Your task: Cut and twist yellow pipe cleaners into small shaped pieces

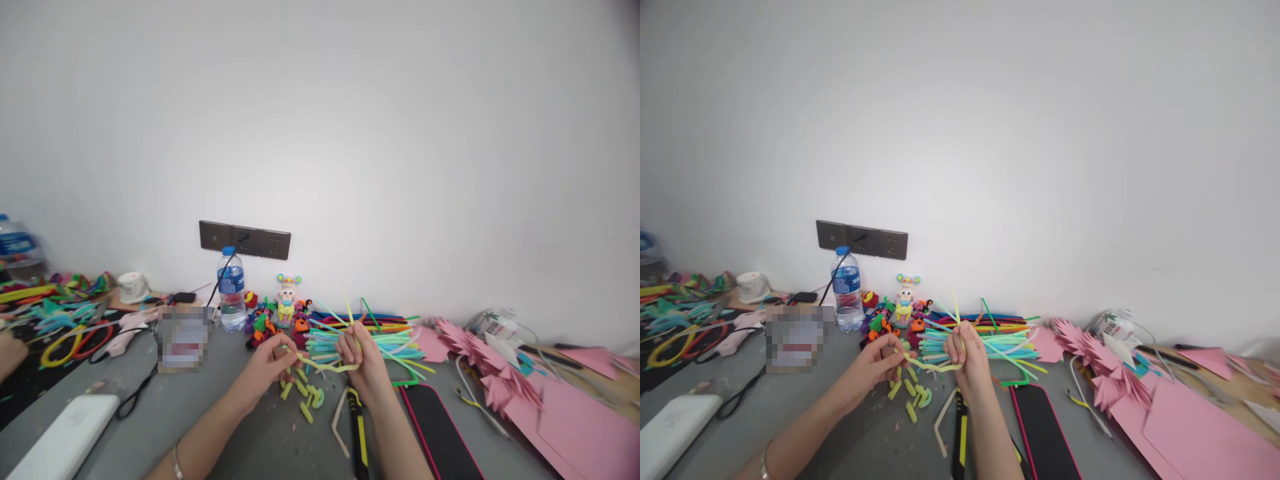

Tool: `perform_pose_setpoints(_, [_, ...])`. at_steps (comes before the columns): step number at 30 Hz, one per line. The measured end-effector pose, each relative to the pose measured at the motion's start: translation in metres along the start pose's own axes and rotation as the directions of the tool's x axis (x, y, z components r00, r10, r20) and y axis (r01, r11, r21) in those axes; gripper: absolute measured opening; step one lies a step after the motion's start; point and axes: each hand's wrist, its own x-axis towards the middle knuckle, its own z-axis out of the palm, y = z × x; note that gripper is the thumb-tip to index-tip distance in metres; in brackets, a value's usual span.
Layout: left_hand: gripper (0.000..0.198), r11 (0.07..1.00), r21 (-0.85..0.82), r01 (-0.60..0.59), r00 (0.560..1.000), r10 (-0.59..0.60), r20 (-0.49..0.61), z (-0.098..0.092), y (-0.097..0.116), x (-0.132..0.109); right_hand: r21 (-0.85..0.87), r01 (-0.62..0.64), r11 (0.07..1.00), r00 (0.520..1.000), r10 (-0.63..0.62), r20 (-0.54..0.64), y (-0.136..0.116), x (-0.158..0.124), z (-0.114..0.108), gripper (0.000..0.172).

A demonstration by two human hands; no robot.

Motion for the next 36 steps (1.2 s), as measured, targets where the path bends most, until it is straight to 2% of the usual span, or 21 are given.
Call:
perform_pose_setpoints(6, [0.029, 1.000, -0.026, 0.016, 1.000, -0.015, 0.016, 0.004, 0.006, -0.005, -0.021, 0.015, 1.000, 1.000, -0.015, -0.010, 0.000, 0.001, 0.000, 0.029])
perform_pose_setpoints(11, [0.028, 0.996, -0.022, 0.089, 0.990, -0.086, 0.110, 0.004, 0.008, -0.006, -0.016, 0.004, 1.000, 1.000, -0.004, 0.008, 0.001, 0.000, 0.001, 0.026])
perform_pose_setpoints(15, [0.027, 0.990, 0.070, 0.120, 0.979, -0.129, 0.156, 0.001, 0.004, -0.006, -0.013, -0.002, 1.000, 1.000, 0.003, 0.013, 0.000, 0.000, 0.001, 0.025])
perform_pose_setpoints(20, [0.026, 0.976, 0.205, 0.072, 0.974, -0.113, 0.196, 0.000, 0.000, -0.007, -0.028, 0.003, 1.000, 1.000, -0.003, 0.016, -0.001, -0.001, 0.002, 0.025])
perform_pose_setpoints(24, [0.026, 0.991, 0.130, -0.031, 0.995, 0.018, 0.097, 0.002, -0.003, -0.003, -0.015, -0.014, 1.000, 0.998, 0.015, 0.061, -0.002, -0.006, 0.006, 0.026])
perform_pose_setpoints(26, [0.025, 0.990, 0.066, -0.124, 0.992, 0.124, -0.002, 0.002, -0.004, 0.000, -0.039, -0.062, 0.997, 0.991, 0.067, 0.119, -0.002, -0.009, 0.009, 0.027])
perform_pose_setpoints(28, [0.025, 0.984, -0.035, -0.172, 0.978, 0.166, -0.123, 0.002, -0.002, 0.002, -0.081, -0.121, 0.989, 0.976, 0.133, 0.174, -0.001, -0.012, 0.013, 0.027])
perform_pose_setpoints(31, [0.030, 0.949, -0.268, -0.168, 0.960, 0.096, -0.264, 0.000, 0.004, 0.005, -0.145, -0.206, 0.968, 0.939, 0.237, 0.251, 0.002, -0.015, 0.016, 0.030])
perform_pose_setpoints(33, [0.034, 0.913, -0.383, -0.140, 0.957, 0.026, -0.290, -0.002, 0.008, 0.007, -0.204, -0.287, 0.936, 0.884, 0.341, 0.319, 0.005, -0.016, 0.017, 0.030])
perform_pose_setpoints(36, [0.034, 0.884, -0.457, -0.101, 0.958, -0.037, -0.284, -0.006, 0.011, 0.010, -0.265, -0.377, 0.888, 0.804, 0.455, 0.382, 0.007, -0.016, 0.016, 0.030])
